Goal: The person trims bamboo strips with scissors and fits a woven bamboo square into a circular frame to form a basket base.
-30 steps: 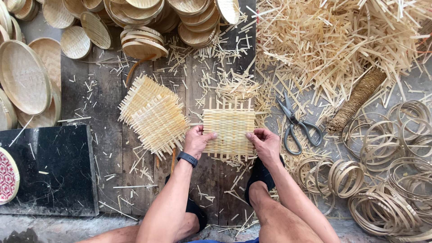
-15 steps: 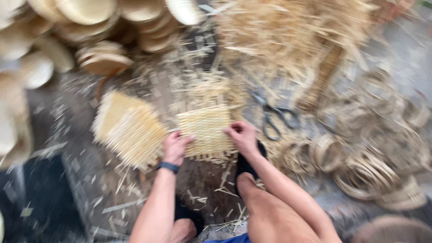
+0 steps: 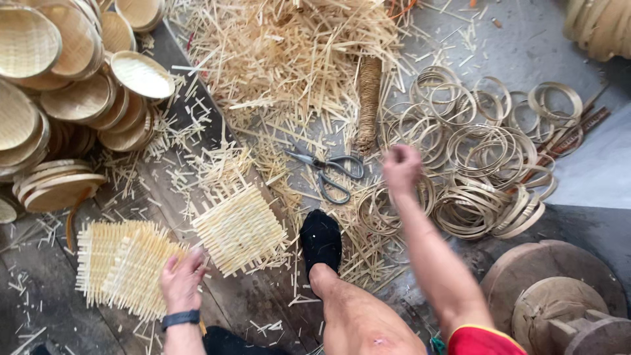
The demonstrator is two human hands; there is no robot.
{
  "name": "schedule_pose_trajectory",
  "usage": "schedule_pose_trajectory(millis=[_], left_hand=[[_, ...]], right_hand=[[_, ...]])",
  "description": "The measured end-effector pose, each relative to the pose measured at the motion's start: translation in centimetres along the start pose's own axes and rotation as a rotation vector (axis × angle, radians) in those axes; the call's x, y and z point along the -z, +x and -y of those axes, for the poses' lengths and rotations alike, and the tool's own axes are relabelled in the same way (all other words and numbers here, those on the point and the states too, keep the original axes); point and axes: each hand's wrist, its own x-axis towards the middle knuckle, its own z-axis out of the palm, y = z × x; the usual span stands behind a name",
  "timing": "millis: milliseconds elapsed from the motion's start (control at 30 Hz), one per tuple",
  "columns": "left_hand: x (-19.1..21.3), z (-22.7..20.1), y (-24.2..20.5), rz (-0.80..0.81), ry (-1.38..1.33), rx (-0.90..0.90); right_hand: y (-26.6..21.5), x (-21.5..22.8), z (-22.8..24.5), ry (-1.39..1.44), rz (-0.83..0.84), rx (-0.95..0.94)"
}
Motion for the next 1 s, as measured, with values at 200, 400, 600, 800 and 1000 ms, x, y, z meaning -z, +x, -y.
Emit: schedule_pose_trajectory(millis=[200,400,600,800,1000], left_hand=[[1.1,-0.7,-0.2,-0.077,-0.049,-0.082],[-4.3,-3.7,-5.3,-0.233,0.341,-0.734],[-14.2,-11.8,-15.1,0.465,0.008,-0.142],[-12.7,-15.3,-19.2,0.632,-0.456,-0.030],[-8.8,-15.9,-23.1,0.700,-0.568,-0.028]], right_hand=[[5.7,7.0,-3.8,-0.743,0.101,0.011],[-3.4,5.7,3.1,-0.608,0.040,0.882],[-16.8,3.3,16.4,-0.250,0.757,1.557],[-23.2,2.7,27.3,-0.193,0.812,1.744],[-25.6,-0.2,31.2,-0.289,0.995,1.568]])
